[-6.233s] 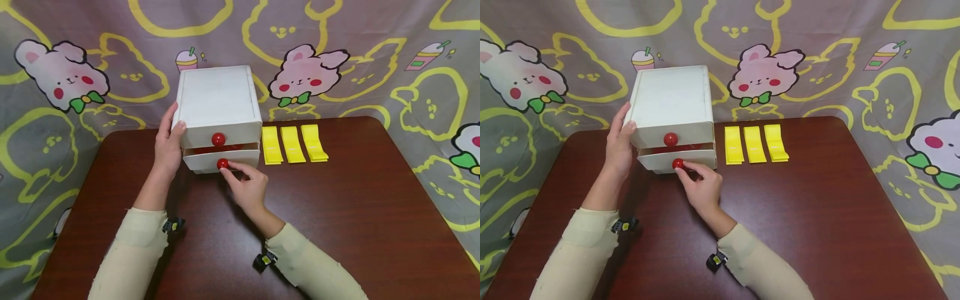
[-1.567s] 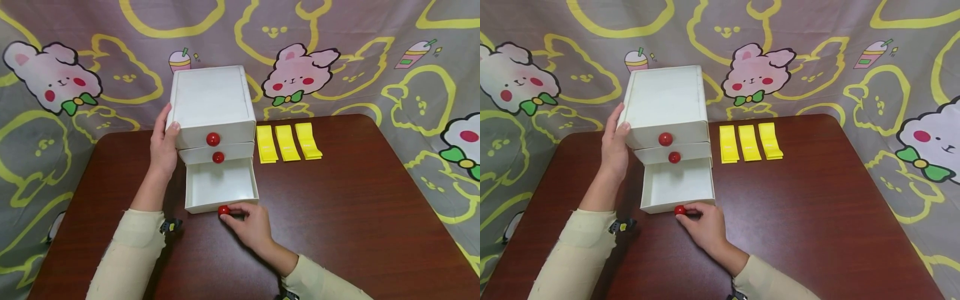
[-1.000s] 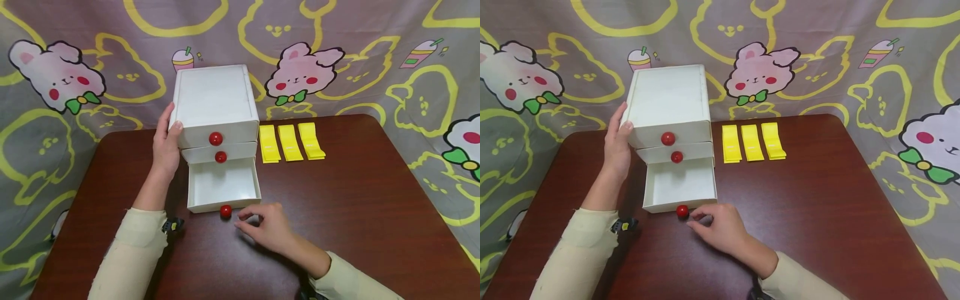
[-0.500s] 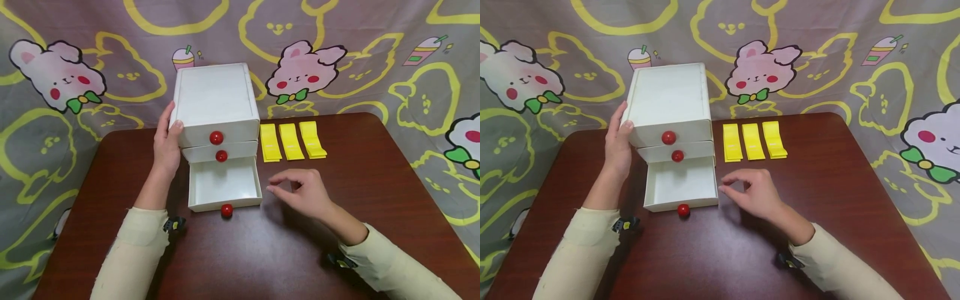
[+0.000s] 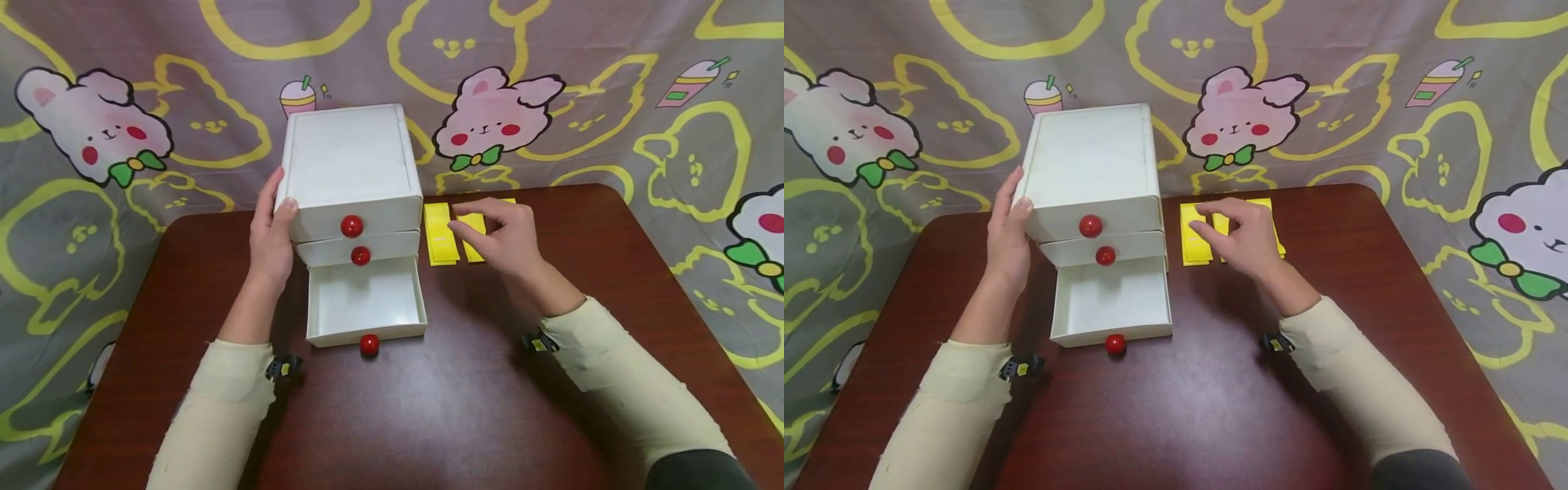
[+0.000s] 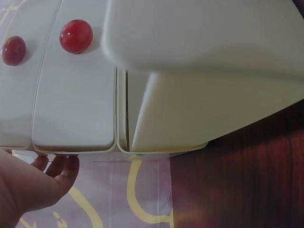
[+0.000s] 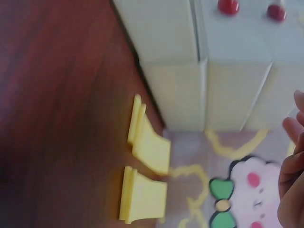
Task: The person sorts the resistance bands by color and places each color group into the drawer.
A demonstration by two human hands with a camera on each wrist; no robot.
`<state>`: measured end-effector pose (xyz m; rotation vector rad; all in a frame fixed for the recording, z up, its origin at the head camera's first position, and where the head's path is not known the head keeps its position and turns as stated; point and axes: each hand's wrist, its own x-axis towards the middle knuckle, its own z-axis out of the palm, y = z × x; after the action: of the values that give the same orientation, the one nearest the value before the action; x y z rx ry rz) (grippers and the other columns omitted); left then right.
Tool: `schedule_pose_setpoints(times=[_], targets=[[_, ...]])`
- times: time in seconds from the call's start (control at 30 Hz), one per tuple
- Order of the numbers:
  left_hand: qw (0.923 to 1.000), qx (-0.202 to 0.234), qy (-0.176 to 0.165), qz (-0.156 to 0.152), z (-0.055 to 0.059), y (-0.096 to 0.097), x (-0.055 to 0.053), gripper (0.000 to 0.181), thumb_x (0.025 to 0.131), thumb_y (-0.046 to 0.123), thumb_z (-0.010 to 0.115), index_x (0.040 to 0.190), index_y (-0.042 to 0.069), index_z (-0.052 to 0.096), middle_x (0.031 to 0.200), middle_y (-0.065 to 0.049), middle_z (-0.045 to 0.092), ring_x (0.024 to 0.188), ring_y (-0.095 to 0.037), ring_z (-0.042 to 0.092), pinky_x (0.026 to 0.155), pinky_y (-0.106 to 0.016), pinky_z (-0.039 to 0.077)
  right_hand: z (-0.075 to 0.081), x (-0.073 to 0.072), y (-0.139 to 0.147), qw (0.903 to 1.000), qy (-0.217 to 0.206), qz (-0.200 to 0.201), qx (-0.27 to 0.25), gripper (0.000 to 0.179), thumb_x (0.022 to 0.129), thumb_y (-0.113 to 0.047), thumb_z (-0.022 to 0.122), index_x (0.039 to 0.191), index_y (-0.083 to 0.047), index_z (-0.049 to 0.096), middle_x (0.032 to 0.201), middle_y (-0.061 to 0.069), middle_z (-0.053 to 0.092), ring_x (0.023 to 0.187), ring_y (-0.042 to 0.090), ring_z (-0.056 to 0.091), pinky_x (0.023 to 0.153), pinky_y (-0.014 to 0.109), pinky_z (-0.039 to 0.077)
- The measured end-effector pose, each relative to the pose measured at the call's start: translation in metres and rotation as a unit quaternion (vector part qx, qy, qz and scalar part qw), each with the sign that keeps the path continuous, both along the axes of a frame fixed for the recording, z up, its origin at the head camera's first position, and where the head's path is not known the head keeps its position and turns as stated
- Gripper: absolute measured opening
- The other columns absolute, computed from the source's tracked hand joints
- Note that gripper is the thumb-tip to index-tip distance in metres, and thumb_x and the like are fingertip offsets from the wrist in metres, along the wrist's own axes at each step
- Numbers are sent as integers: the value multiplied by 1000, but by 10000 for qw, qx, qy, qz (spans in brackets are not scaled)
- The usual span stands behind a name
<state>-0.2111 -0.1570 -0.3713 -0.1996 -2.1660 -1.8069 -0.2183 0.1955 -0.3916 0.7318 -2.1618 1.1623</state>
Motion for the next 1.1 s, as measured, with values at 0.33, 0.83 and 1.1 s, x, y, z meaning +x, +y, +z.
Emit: schedule_pose_setpoints(times=[0.33,0.83,1.1], targets=[[10000,-38,65,24,-2,-1,0,58,101,34,48,157,25,35,157,3,34,137,-17,33,110,-34,26,11,-34,-15,9952,263,-283,-897,25,78,6,81,101,7,75,94,22,72,49,18,37,49,26,30],[9999,-136,81,-14,-1,-2,0,58,102,35,48,157,25,33,157,3,32,139,-17,32,111,-37,26,-41,-94,-9,9774,-1498,-721,-1308,43,84,-27,83,119,-4,73,110,7,72,102,24,59,74,24,45],[9999,-103,45,-16,-1,-1,0,59,101,36,49,157,26,34,157,5,32,138,-16,32,111,-37,26,-60,-105,-8,9560,-2586,-915,-1035,48,85,-31,82,126,-8,70,120,6,69,111,27,59,85,31,47]])
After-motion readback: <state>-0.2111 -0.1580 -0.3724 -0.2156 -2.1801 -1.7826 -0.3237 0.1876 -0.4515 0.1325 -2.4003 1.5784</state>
